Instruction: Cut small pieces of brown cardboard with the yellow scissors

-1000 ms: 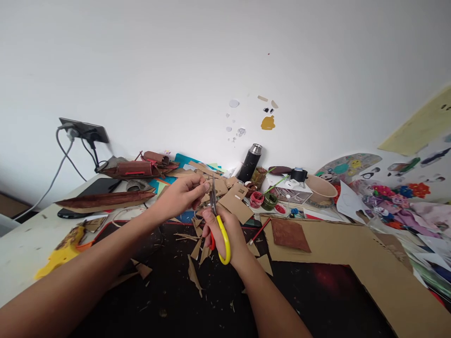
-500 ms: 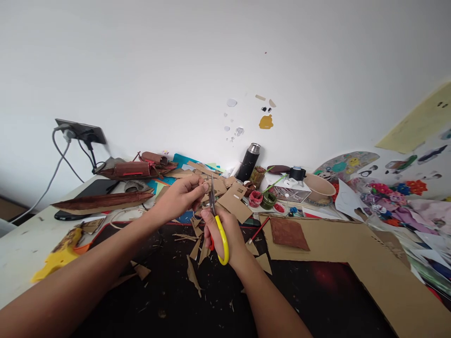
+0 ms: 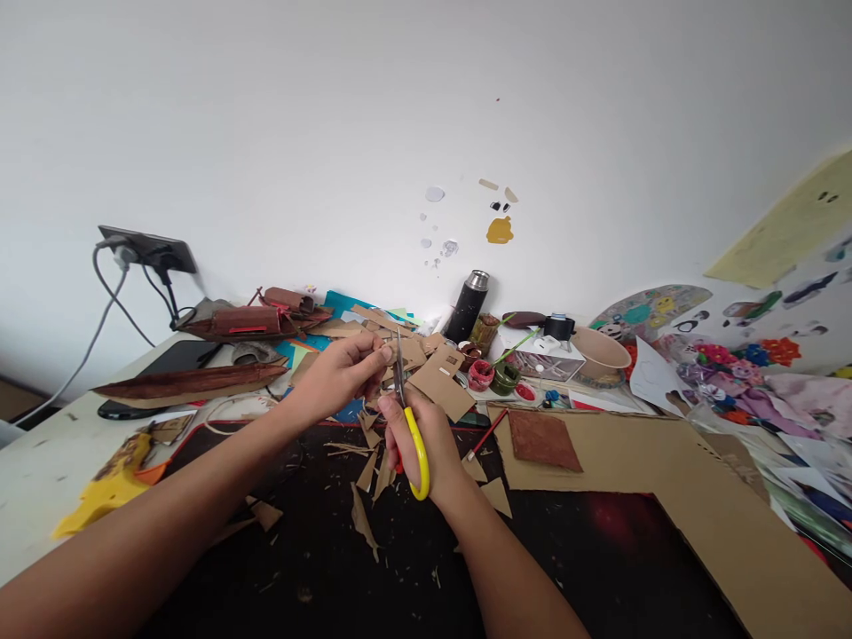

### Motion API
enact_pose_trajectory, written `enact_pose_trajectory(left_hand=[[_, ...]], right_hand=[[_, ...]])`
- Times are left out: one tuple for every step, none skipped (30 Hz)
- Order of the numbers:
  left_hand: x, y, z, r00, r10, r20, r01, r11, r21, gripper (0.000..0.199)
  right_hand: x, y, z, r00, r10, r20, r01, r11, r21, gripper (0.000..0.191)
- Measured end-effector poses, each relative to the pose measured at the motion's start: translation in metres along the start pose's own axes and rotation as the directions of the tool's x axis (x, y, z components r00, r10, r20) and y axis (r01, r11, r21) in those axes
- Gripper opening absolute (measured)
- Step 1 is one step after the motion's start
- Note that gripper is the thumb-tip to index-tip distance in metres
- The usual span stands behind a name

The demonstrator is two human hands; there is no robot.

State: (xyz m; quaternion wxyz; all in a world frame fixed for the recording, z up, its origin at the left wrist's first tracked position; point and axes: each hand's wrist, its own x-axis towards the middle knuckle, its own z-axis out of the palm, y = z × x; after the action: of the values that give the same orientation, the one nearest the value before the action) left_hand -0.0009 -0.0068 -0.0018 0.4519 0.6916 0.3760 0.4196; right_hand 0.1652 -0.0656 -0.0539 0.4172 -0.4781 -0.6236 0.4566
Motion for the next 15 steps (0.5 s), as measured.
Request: enact_pose_trajectory(left_hand=[[0.0001,-0.0003,0.0004,1.000,-0.003,0.002,0.003,1.000,-0.017,0.037],[0.0002,-0.0005,0.0006,1.000,-0.006,0.004,0.006,0.999,-0.033,0.037],[0.0002,-0.0008,0.0007,1.000,-0.008,0.005,0.008,0.999,-0.045,0.037],[0.0001,-0.0011,0.0008,1.000,-0.010,0.005,0.011,0.999,-0.054,0.036],[0.0000,-0.0013,0.0007,1.000,-0.014,0.005,0.014,0.998,-0.060,0.036],[-0.0001,-0.0015,0.0007,1.000,-0.019,0.004,0.020,0.998,-0.064,0.036],[-0.0003,-0.0017,0.0007,1.000,-0.026,0.004,0.026,0.997,-0.066,0.036],[-0.0005,-0.0018,0.0007,0.999,-0.033,0.006,0.034,0.997,-0.067,0.036],[-0.0006,-0.0019,0.0006,0.999,-0.039,0.007,0.039,0.997,-0.068,0.036],[-0.0006,-0.0021,0.0006,0.999,-0.042,0.006,0.042,0.997,-0.068,0.036],[-0.0006,-0.0023,0.0006,0.999,-0.042,0.006,0.043,0.997,-0.069,0.037],[-0.0006,-0.0025,0.0006,0.999,-0.041,0.005,0.041,0.997,-0.069,0.037],[-0.0005,-0.0027,0.0006,0.999,-0.039,0.005,0.039,0.997,-0.072,0.037],[-0.0004,-0.0029,0.0006,0.999,-0.036,0.006,0.036,0.997,-0.074,0.037],[-0.0003,-0.0031,0.0007,0.999,-0.034,0.007,0.034,0.996,-0.077,0.037]], right_hand=[[0.0000,-0.0005,-0.0001,1.000,0.000,-0.001,0.000,1.000,-0.001,0.049],[-0.0001,-0.0011,-0.0003,1.000,0.000,-0.001,0.000,1.000,-0.002,0.048],[-0.0001,-0.0016,-0.0004,1.000,-0.002,0.000,0.002,1.000,-0.003,0.047],[-0.0001,-0.0021,-0.0005,1.000,-0.002,0.001,0.002,1.000,-0.004,0.046],[-0.0002,-0.0024,-0.0005,1.000,-0.003,0.001,0.003,1.000,-0.002,0.046],[-0.0002,-0.0026,-0.0005,1.000,-0.002,-0.001,0.002,1.000,0.000,0.046],[-0.0002,-0.0028,-0.0005,1.000,-0.001,-0.002,0.001,1.000,0.002,0.046],[-0.0002,-0.0030,-0.0004,1.000,0.001,-0.004,-0.001,1.000,0.003,0.046],[-0.0003,-0.0032,-0.0003,1.000,0.002,-0.007,-0.002,1.000,0.003,0.047],[-0.0004,-0.0036,-0.0002,1.000,0.005,-0.009,-0.005,1.000,0.000,0.047],[-0.0006,-0.0041,-0.0003,1.000,0.008,-0.010,-0.008,1.000,-0.004,0.047],[-0.0007,-0.0048,-0.0004,1.000,0.012,-0.013,-0.012,1.000,-0.008,0.046],[-0.0009,-0.0056,-0.0007,1.000,0.018,-0.015,-0.018,1.000,-0.013,0.046],[-0.0011,-0.0065,-0.0010,1.000,0.023,-0.017,-0.023,1.000,-0.019,0.046],[-0.0012,-0.0072,-0.0013,1.000,0.024,-0.018,-0.025,0.999,-0.030,0.046]])
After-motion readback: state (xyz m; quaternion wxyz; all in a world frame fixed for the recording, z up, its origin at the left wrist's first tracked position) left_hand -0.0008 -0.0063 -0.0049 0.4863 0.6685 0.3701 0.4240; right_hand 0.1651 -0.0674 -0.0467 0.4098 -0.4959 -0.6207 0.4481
